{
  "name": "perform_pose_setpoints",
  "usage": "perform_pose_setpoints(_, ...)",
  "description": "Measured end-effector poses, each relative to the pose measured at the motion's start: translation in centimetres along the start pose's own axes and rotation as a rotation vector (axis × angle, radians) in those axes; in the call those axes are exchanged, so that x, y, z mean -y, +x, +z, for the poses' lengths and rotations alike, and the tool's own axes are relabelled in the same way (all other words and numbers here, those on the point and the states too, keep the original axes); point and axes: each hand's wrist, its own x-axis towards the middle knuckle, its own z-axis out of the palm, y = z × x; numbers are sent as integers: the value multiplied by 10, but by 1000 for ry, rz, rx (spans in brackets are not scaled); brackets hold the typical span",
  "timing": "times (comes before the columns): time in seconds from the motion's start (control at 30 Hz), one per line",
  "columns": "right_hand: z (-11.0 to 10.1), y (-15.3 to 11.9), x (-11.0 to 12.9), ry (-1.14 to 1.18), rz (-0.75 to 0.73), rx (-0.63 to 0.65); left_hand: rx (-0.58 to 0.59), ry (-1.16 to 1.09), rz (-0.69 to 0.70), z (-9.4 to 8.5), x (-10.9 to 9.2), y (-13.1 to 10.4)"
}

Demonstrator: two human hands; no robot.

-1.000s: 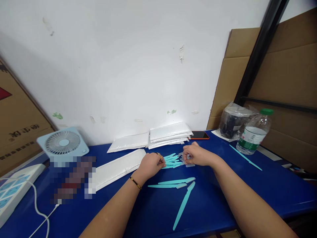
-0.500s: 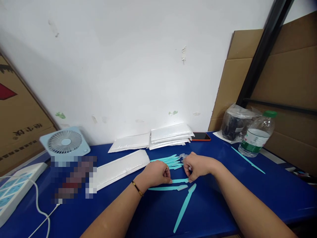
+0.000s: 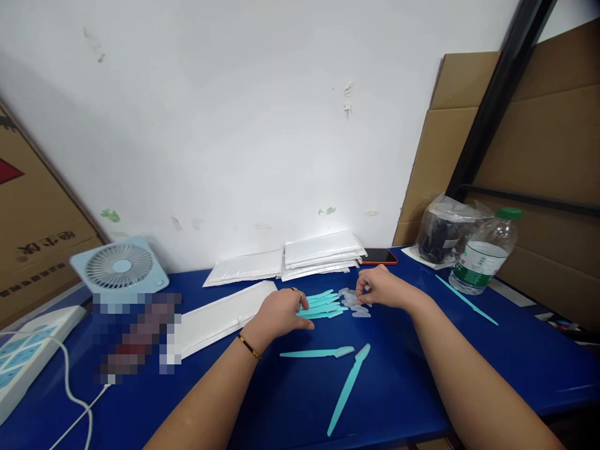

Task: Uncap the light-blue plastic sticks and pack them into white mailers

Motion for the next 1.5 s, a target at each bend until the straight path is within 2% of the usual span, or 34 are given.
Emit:
perform_pose_setpoints(0.1, 1, -3, 9, 51, -68, 42, 174, -59, 90, 1, -15, -9)
perform_pose_setpoints(0.2, 8, -4, 22, 91, -182, 173, 268, -59, 68, 6, -28, -13)
perform_pose_setpoints(0.3, 17, -2, 31, 94, -274, 269, 248, -49, 14, 9, -31, -10)
perform_pose_setpoints(0.4, 21, 1, 29, 84, -329, 275, 189, -5, -25, 9, -24, -5)
perform_pose_setpoints(0.47, 18, 2, 21, 57, -286, 228, 147, 29, -47, 7, -17, -2)
perform_pose_setpoints(0.57, 10, 1, 5, 16, -126, 111, 60, 44, -83, 5, -12, 0)
perform_pose_setpoints(0.67, 1, -2, -3, 40, -66, 61, -6, 11, -86, 7, -24, -6)
perform_pose_setpoints(0.73, -2, -5, -1, 90, -103, 100, 15, -23, -19, 12, -40, -14)
perform_pose_setpoints(0.8, -1, -7, 4, 146, -158, 171, 74, -25, 81, 20, -58, -23)
perform_pose_setpoints(0.87, 2, -9, 10, 184, -201, 259, 139, 20, 117, 27, -71, -29)
perform_pose_setpoints(0.93, 6, -9, 14, 203, -223, 354, 143, 92, 106, 31, -77, -31)
perform_pose_setpoints(1.03, 14, -7, 20, 190, -228, 464, 93, 134, 89, 33, -73, -29)
perform_pose_setpoints(1.1, 19, -5, 23, 151, -199, 442, 75, 104, 61, 33, -68, -26)
perform_pose_setpoints(1.27, 23, 0, 27, 56, -191, 218, 56, 70, 13, 33, -67, -26)
perform_pose_setpoints(1.37, 23, 1, 28, 33, -220, 235, 59, 95, 40, 33, -69, -27)
perform_pose_setpoints(1.5, 24, 2, 31, 21, -235, 197, 36, 92, -12, 32, -71, -28)
